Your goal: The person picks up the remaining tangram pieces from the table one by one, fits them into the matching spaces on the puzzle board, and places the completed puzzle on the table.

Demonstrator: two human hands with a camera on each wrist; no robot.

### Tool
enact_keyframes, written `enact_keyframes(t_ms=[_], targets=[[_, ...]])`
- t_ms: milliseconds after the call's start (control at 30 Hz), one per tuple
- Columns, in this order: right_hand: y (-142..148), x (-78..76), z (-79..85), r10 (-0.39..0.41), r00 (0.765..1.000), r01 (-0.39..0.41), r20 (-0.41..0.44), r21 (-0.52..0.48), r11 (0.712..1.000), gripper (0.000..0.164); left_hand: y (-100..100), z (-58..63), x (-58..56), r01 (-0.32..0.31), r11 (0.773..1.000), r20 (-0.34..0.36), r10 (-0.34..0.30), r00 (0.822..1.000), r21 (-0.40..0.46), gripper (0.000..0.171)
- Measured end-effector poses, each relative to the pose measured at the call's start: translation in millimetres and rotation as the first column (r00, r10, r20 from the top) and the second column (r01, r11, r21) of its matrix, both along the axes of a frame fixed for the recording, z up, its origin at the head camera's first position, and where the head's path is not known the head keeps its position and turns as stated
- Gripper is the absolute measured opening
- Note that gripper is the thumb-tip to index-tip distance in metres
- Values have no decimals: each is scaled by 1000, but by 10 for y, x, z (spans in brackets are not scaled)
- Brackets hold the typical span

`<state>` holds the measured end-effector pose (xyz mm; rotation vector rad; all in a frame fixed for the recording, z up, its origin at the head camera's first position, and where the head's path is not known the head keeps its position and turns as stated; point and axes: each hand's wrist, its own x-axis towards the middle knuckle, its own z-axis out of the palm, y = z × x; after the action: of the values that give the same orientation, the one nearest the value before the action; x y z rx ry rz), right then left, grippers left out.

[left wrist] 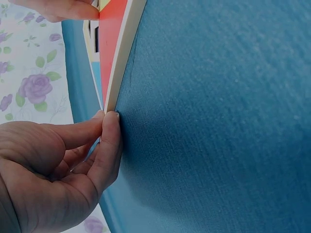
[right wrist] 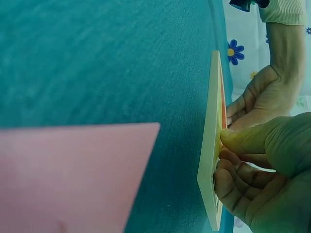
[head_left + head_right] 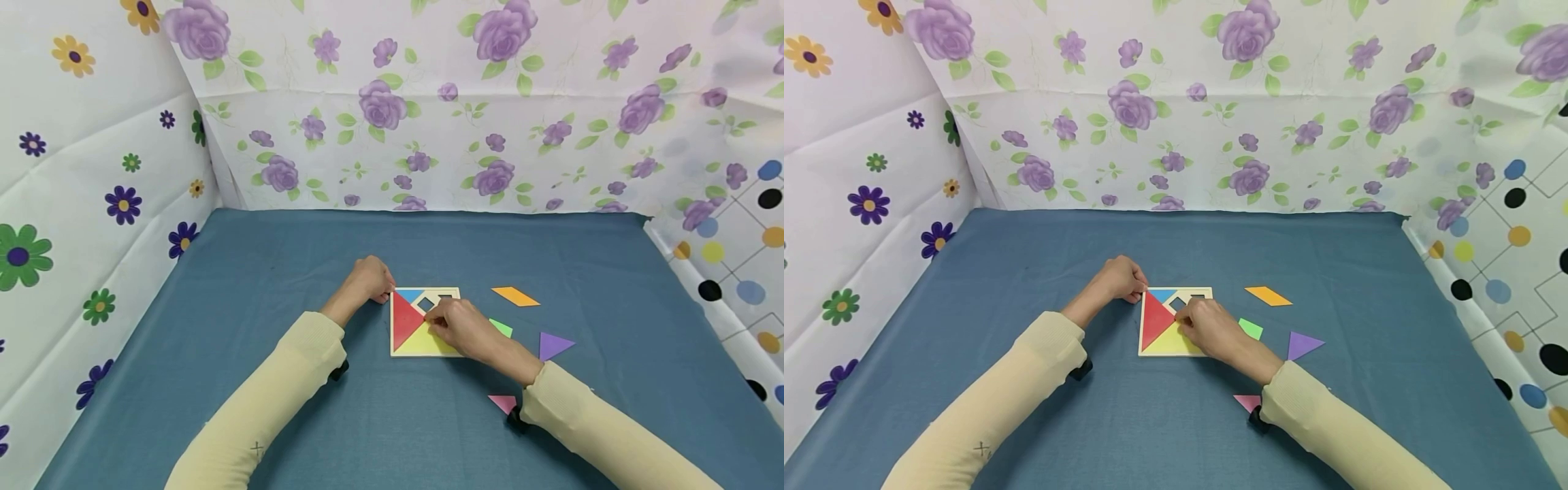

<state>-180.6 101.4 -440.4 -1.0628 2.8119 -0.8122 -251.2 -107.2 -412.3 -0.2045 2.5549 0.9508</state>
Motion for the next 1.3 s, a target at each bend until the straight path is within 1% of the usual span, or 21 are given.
enact_keyframes(t_ms=[233,400,700,1000,1167,1300], targets=[[-5,-14,15,-22,999,24,41,-41,999,12,-7,9,2,-15,1000,-10,15,1000,22,10],[-7,-9,26,-25,998,28,50,-57,998,11,-4,17,6,-7,1000,-18,8,1000,16,10],[-12,-6,21,-30,999,32,45,-40,999,12,-8,21,23,-6,1000,-37,6,999,8,10],[4,6,23,-42,998,43,39,-23,999,10,3,10,33,-18,1000,-34,18,999,17,9],[31,8,24,-59,998,60,37,-46,997,10,12,11,43,-25,1000,-30,25,999,15,9],[59,19,38,-53,998,54,23,-59,997,11,12,7,38,-30,999,-27,30,999,20,9]])
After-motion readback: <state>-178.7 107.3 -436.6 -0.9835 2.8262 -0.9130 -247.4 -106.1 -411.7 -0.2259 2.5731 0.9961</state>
